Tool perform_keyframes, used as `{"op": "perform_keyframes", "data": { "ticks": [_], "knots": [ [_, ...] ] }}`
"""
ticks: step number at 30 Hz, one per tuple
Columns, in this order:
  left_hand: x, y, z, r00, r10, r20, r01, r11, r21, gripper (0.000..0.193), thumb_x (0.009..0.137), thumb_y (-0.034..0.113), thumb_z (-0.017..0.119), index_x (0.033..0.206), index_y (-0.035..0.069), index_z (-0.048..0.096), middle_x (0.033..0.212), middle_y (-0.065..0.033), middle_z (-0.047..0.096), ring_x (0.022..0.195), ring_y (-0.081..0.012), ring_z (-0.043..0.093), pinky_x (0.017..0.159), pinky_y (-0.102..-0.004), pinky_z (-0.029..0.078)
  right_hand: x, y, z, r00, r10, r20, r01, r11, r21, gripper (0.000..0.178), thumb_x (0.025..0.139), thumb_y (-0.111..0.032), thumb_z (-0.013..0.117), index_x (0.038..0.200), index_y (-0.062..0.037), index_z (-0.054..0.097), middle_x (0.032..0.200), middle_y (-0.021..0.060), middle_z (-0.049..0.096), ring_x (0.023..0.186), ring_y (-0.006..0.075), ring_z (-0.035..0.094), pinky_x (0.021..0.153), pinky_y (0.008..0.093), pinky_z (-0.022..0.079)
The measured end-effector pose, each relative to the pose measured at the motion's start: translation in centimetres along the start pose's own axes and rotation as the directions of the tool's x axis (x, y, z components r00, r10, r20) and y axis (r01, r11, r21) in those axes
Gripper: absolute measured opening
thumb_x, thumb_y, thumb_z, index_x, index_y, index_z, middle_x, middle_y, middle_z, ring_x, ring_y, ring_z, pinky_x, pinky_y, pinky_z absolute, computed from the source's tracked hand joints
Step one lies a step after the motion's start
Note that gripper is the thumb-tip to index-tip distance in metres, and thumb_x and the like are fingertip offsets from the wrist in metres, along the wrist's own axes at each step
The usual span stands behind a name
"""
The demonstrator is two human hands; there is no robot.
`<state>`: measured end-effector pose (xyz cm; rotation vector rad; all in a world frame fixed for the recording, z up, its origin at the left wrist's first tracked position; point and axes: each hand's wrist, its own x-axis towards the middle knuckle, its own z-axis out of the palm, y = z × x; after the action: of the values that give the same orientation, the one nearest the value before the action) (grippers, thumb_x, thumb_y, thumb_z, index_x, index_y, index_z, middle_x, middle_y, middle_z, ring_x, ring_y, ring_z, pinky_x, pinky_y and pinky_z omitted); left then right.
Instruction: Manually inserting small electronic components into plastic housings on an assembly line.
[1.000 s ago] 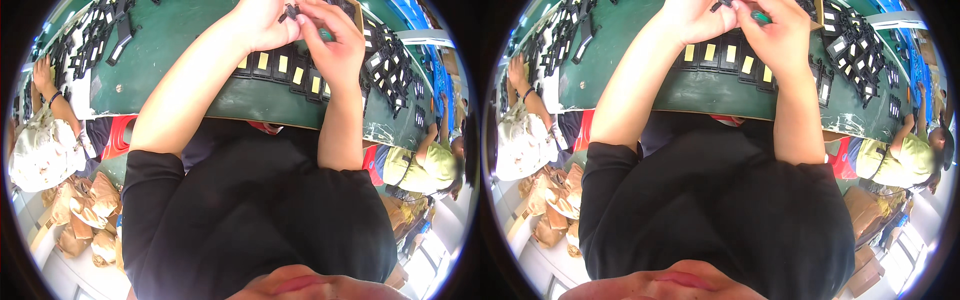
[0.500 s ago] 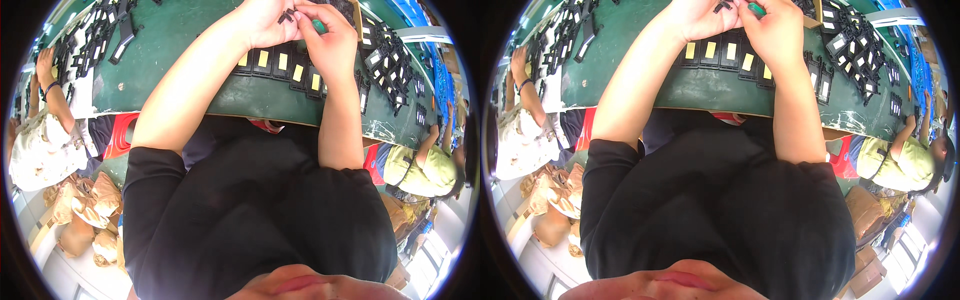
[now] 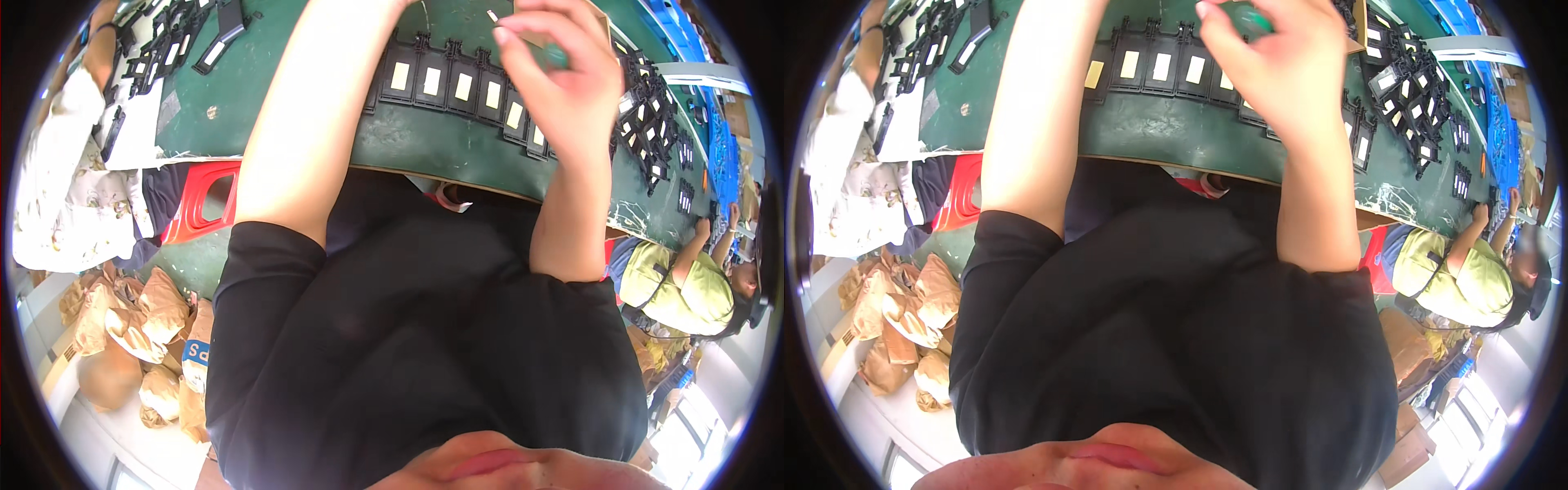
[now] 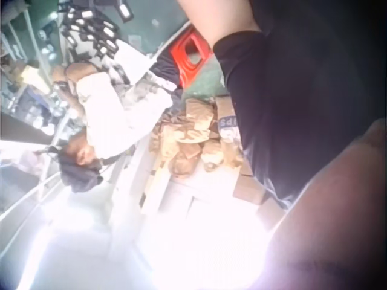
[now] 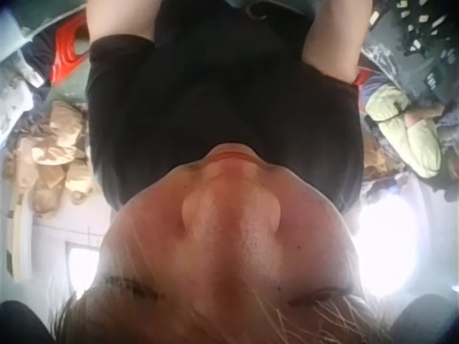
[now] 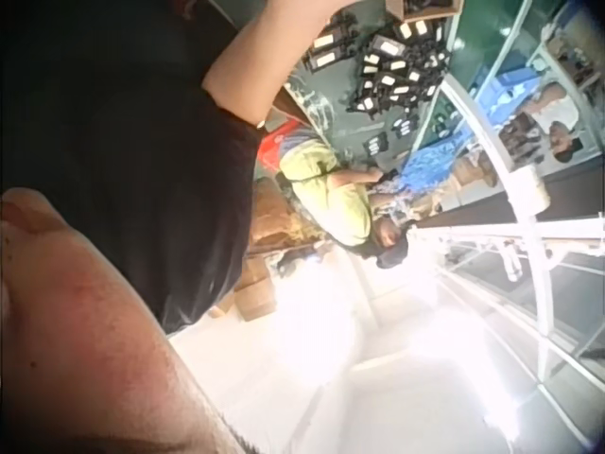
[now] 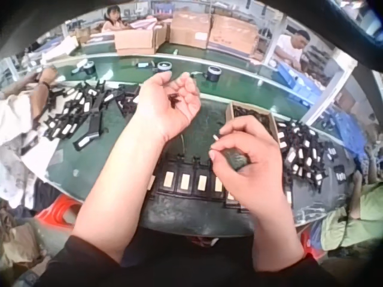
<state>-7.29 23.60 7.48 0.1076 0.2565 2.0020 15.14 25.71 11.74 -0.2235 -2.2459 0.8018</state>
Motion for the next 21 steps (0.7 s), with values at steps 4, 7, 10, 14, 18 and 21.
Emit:
{"op": "perform_keyframes", "data": {
  "ticks": [4, 7, 10, 14, 18, 21],
  "knots": [
    [1.5, 2.6, -1.6, 0.975, 0.207, -0.082, -0.21, 0.977, -0.034, 0.037, 0.104, 0.029, 0.042, 0.087, 0.002, 0.059, 0.071, -0.0075, 0.058, 0.064, -0.0192, 0.058, 0.057, -0.0315, 0.044, 0.5, 1.3, 2.3, 0.985, 0.025, 0.171, -0.002, 0.991, -0.134, 0.01, 0.077, -0.002, 0.077, 0.086, -0.0027, 0.071, 0.095, 0.0114, 0.062, 0.085, 0.0276, 0.066, 0.076, 0.0352, 0.053],
    [1.1, 3.0, -1.4, 0.952, 0.228, -0.203, -0.248, 0.966, -0.079, 0.036, 0.103, 0.029, 0.043, 0.082, 0.005, 0.058, 0.066, -0.0054, 0.055, 0.059, -0.0188, 0.054, 0.056, -0.0323, 0.042, 0.1, 2.1, 3.7, 0.974, 0.095, 0.208, -0.043, 0.969, -0.243, 0.01, 0.078, -0.004, 0.078, 0.086, -0.0039, 0.072, 0.095, 0.0118, 0.062, 0.085, 0.0302, 0.066, 0.075, 0.0374, 0.054],
    [1.6, 3.0, -1.7, 0.941, 0.231, -0.246, -0.257, 0.963, -0.077, 0.035, 0.102, 0.029, 0.044, 0.081, 0.005, 0.058, 0.065, -0.0048, 0.054, 0.058, -0.0188, 0.052, 0.055, -0.0322, 0.041, -0.3, 2.5, 4.2, 0.959, 0.097, 0.265, -0.004, 0.944, -0.329, 0.01, 0.079, -0.004, 0.077, 0.088, -0.0043, 0.073, 0.096, 0.0123, 0.064, 0.086, 0.0306, 0.068, 0.076, 0.0371, 0.055],
    [1.9, 2.6, -2.0, 0.96, 0.224, -0.17, -0.243, 0.964, -0.104, 0.033, 0.1, 0.028, 0.045, 0.081, 0.005, 0.059, 0.065, -0.0042, 0.055, 0.058, -0.0183, 0.053, 0.055, -0.0322, 0.042, -1.4, 4.6, 5.3, 0.938, 0.149, 0.313, 0.007, 0.894, -0.447, 0.011, 0.082, -0.006, 0.077, 0.093, -0.0079, 0.076, 0.112, 0.0045, 0.069, 0.075, 0.0188, 0.068, 0.069, 0.0319, 0.055],
    [1.9, 1.8, -1.7, 0.959, 0.178, -0.22, -0.203, 0.975, -0.093, 0.031, 0.1, 0.028, 0.047, 0.082, 0.006, 0.06, 0.065, -0.0034, 0.056, 0.057, -0.0179, 0.053, 0.055, -0.0322, 0.043, -1.7, 5.2, 5.8, 0.942, 0.141, 0.305, 0.017, 0.887, -0.461, 0.01, 0.079, -0.013, 0.078, 0.088, -0.011, 0.076, 0.115, 0.0034, 0.066, 0.075, 0.0247, 0.067, 0.071, 0.0368, 0.054],
    [1.8, 1.5, -1.5, 0.955, 0.175, -0.24, -0.199, 0.977, -0.078, 0.032, 0.1, 0.029, 0.047, 0.082, 0.006, 0.06, 0.065, -0.0036, 0.056, 0.056, -0.0175, 0.052, 0.055, -0.032, 0.043, -1.9, 5.3, 6.0, 0.938, 0.154, 0.309, 0.008, 0.884, -0.467, 0.01, 0.079, -0.011, 0.077, 0.089, -0.0104, 0.076, 0.113, 0.003, 0.067, 0.079, 0.0255, 0.068, 0.072, 0.0371, 0.055]
  ]
}}
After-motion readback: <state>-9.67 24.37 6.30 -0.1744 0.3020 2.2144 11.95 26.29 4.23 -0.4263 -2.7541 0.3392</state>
